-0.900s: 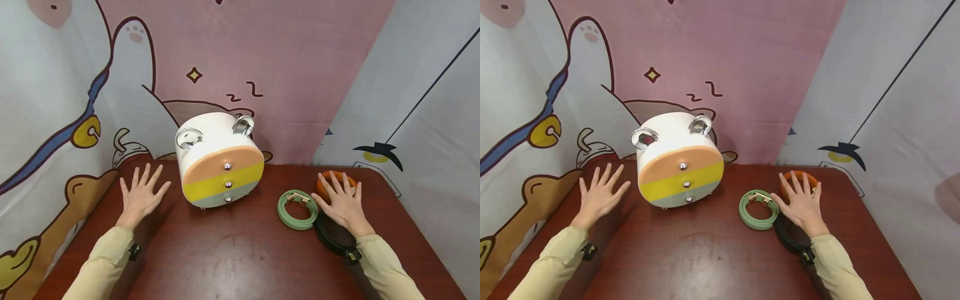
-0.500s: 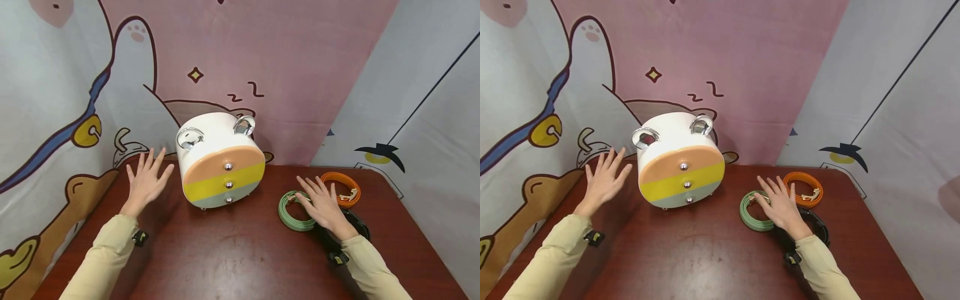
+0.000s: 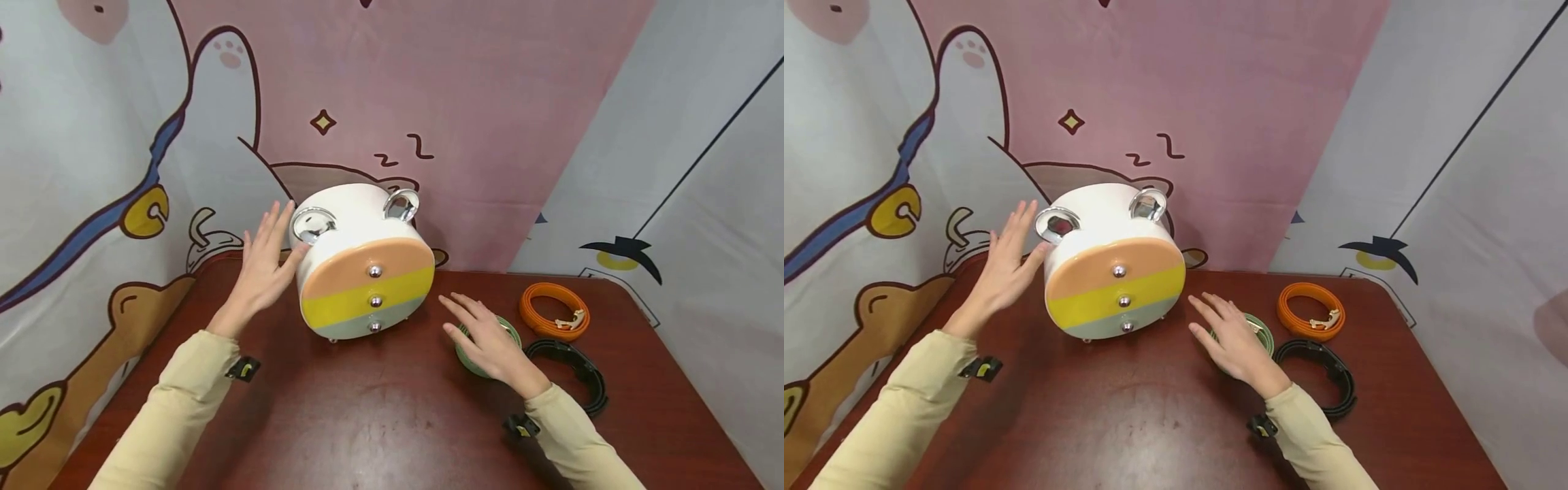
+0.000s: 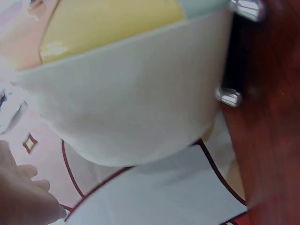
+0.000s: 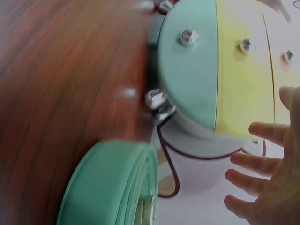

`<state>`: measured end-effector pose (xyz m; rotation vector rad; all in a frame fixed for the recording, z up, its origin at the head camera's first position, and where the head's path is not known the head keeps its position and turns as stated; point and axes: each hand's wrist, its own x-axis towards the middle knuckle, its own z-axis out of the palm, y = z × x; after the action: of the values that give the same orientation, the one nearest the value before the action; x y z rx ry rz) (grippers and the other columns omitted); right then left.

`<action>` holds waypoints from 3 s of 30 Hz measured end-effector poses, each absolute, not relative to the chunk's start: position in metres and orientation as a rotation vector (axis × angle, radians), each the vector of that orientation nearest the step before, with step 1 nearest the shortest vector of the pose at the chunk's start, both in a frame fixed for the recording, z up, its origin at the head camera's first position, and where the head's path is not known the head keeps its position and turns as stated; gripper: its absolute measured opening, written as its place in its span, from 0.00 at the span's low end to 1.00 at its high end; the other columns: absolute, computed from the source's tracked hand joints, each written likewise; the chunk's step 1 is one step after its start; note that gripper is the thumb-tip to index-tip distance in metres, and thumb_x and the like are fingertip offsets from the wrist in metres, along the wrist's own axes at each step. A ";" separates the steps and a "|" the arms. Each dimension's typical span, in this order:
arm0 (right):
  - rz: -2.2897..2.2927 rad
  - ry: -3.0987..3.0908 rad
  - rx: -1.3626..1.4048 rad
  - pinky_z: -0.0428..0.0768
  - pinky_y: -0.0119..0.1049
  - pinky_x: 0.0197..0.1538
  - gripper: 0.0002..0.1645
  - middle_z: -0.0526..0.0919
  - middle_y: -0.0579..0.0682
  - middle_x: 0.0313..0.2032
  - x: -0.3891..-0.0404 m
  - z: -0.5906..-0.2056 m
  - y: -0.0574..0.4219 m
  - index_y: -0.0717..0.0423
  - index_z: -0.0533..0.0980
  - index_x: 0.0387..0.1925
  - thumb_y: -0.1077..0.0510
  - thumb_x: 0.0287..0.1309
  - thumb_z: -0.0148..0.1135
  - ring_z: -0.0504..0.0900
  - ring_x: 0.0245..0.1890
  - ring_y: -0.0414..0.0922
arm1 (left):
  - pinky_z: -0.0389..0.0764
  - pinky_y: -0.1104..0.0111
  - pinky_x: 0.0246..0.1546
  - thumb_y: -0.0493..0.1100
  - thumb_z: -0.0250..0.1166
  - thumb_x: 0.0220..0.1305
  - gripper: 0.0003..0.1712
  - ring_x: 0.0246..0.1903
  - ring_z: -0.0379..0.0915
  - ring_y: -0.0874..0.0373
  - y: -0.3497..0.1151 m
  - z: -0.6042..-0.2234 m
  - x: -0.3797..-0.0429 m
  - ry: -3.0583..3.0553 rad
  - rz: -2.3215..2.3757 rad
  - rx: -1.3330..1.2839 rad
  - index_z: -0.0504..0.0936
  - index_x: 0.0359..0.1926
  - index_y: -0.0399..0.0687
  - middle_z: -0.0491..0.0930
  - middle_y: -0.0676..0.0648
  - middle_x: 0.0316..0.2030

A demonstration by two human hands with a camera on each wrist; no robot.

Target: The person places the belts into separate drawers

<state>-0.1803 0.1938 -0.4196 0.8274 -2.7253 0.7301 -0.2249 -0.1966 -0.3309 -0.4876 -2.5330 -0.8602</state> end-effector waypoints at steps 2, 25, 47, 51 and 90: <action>0.762 -2.723 0.845 0.59 0.58 0.64 0.31 0.62 0.55 0.68 -0.179 -0.418 0.187 0.45 0.61 0.72 0.44 0.72 0.49 0.61 0.67 0.55 | 0.26 0.44 0.65 0.65 0.47 0.71 0.42 0.73 0.32 0.47 -0.190 -0.327 -0.225 -2.504 -0.892 -0.539 0.42 0.77 0.62 0.38 0.49 0.75; 0.936 -2.441 1.023 0.66 0.47 0.61 0.24 0.71 0.49 0.61 -0.185 -0.420 0.132 0.51 0.70 0.65 0.50 0.71 0.53 0.67 0.62 0.46 | 0.71 0.47 0.48 0.52 0.66 0.62 0.48 0.50 0.73 0.43 -0.160 -0.335 -0.237 -2.371 -1.285 -0.553 0.45 0.73 0.72 0.71 0.37 0.58; 1.152 -2.182 1.047 0.73 0.40 0.54 0.27 0.76 0.52 0.55 -0.201 -0.389 0.095 0.57 0.68 0.65 0.61 0.66 0.59 0.76 0.53 0.47 | 0.70 0.58 0.49 0.37 0.65 0.63 0.47 0.47 0.71 0.48 -0.168 -0.338 -0.268 -2.267 -1.539 -0.774 0.47 0.73 0.60 0.69 0.35 0.57; 1.194 -2.155 1.047 0.76 0.38 0.50 0.29 0.78 0.52 0.52 -0.207 -0.381 0.086 0.58 0.69 0.64 0.66 0.61 0.62 0.79 0.47 0.46 | 0.74 0.66 0.41 0.28 0.61 0.62 0.47 0.40 0.73 0.50 -0.169 -0.338 -0.274 -2.223 -1.665 -0.856 0.45 0.73 0.50 0.68 0.33 0.55; 1.328 -2.030 1.102 0.80 0.33 0.32 0.16 0.86 0.51 0.32 -0.220 -0.364 0.073 0.59 0.79 0.45 0.69 0.53 0.69 0.84 0.28 0.41 | 0.62 0.40 0.57 0.39 0.71 0.59 0.51 0.48 0.73 0.39 -0.179 -0.300 -0.270 -2.524 -1.514 -0.837 0.49 0.75 0.62 0.54 0.41 0.70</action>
<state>-0.2200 0.0732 -0.3635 1.1017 -2.0297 1.3277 -0.2700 -0.1790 -0.3004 -0.8366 -2.5239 -1.5140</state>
